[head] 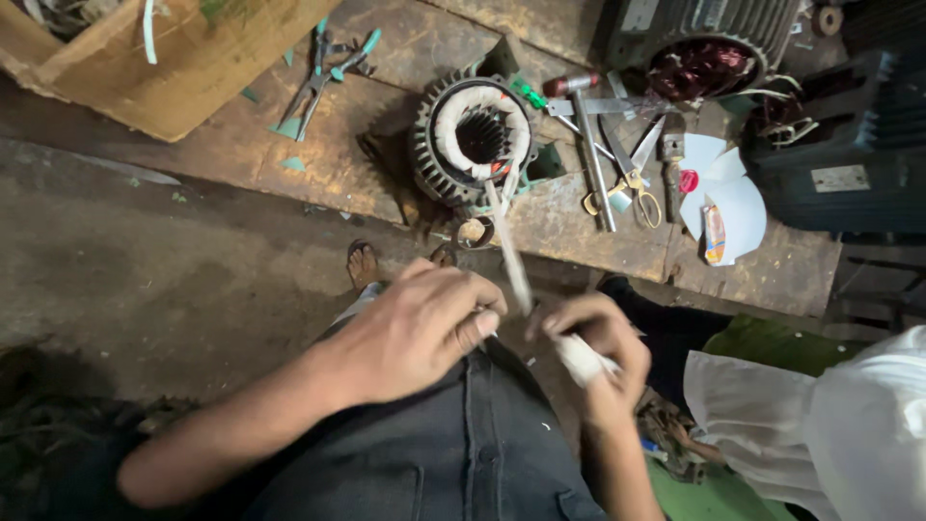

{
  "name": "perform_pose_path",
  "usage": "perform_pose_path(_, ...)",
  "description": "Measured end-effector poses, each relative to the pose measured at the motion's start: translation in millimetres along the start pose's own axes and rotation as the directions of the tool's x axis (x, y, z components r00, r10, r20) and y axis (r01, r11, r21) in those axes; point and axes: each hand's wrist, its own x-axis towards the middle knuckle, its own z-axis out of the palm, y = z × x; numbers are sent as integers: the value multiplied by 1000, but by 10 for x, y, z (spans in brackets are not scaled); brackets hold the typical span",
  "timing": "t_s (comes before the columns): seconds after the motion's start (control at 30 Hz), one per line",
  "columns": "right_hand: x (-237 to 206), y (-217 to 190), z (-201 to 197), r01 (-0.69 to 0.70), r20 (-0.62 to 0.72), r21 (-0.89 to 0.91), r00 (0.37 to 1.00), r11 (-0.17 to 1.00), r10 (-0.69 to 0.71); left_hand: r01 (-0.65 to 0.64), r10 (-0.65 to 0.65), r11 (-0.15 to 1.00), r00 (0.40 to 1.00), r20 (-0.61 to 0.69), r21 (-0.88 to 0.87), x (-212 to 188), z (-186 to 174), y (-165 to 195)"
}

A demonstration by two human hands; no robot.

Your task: The person fits white insulating paper liners into the slots of an electric motor stator, taps them into place with a hammer, and trims the paper with scissors. They then press copper wire coils into the stator slots, work them with a green-handled tool, and begin fitting a green insulating band around the coils.

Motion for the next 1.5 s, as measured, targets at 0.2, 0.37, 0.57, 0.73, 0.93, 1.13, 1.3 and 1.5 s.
perform_pose_path(0.2, 160, -16, 281, 21, 142, -637, 986, 771, 90, -177, 186, 959, 982, -19, 221, -3, 48, 138)
perform_pose_path(0.37, 316, -191, 328, 145, 320, -788, 927, 598, 196, -172, 175, 905, 984, 27, 388, -15, 24, 157)
perform_pose_path(0.57, 456, -248, 205, 264, 561, -709, 773, 653, 296, -106, 38, 910, 984, 176, 400, -61, -254, 92)
perform_pose_path(0.73, 507, -302, -18, 257, 588, -623, 777, 738, 226, -88, 25, 914, 987, 161, 396, -48, -613, 217)
perform_pose_path(0.93, 517, -280, -261, 189, 567, -494, 810, 849, 149, 146, -240, 881, 958, 159, 451, 213, -686, 443)
perform_pose_path(1.13, 484, -77, -716, 191, 639, -419, 756, 888, 139, 146, -247, 877, 954, 168, 457, 54, -784, 508)
perform_pose_path(1.3, 356, 228, -1091, -144, 162, -164, 972, 976, 171, 75, -87, 996, 950, -299, -49, 63, -1351, 516)
perform_pose_path(1.5, 337, 332, -1140, -223, 165, 498, 973, 838, 161, 172, -13, 863, 947, -320, 475, 529, 229, 265)
